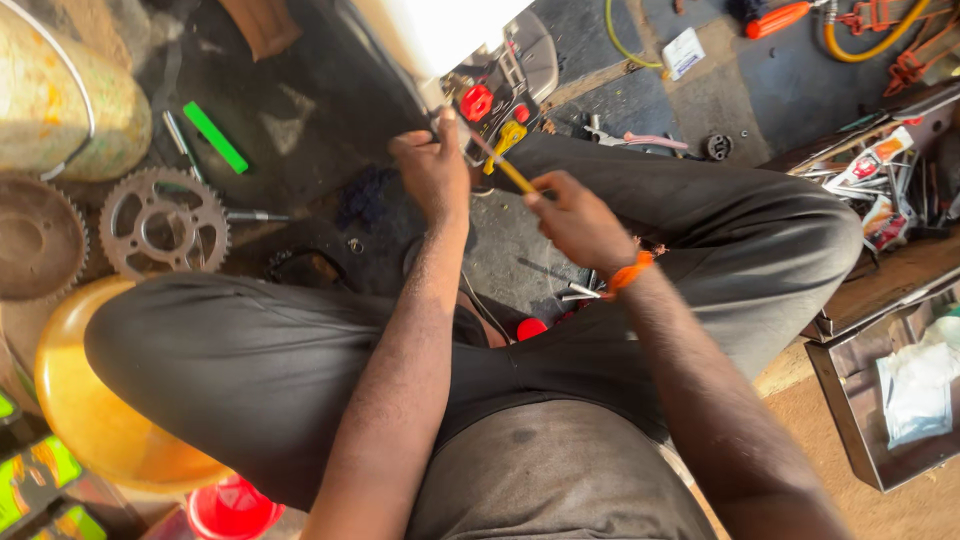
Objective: The person sits on the workshop floor beside a motorcycle and works on a component near the fuel tank area. They use a screwdriver, then a long T-handle wrench to turn a fastener, and later use pliers on the part while handling small fittings by hand.
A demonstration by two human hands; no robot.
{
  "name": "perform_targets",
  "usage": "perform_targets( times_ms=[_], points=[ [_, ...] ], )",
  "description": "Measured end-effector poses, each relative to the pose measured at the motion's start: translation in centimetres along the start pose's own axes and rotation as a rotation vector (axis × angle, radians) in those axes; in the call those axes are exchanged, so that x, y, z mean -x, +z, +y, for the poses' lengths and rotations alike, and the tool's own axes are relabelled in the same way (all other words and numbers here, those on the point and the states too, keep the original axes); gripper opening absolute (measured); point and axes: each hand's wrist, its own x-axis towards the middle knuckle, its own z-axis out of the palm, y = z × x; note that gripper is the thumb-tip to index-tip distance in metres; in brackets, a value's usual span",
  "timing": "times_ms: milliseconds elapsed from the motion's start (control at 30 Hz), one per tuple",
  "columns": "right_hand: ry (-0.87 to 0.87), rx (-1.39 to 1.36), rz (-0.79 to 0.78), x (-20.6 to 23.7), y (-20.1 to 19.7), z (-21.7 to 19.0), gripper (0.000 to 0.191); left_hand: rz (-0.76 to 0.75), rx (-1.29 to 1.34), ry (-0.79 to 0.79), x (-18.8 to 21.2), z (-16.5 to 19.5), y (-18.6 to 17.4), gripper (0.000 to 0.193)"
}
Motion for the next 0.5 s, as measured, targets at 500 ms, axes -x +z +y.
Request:
perform_targets(
  times_ms=[500],
  points=[
    [-0.527, 0.39, 0.451, -3.9, 0.0, -1.7, 0.025, -0.693, 1.444, -0.481, 0.2, 0.3, 5.7, 0.04]
  ],
)
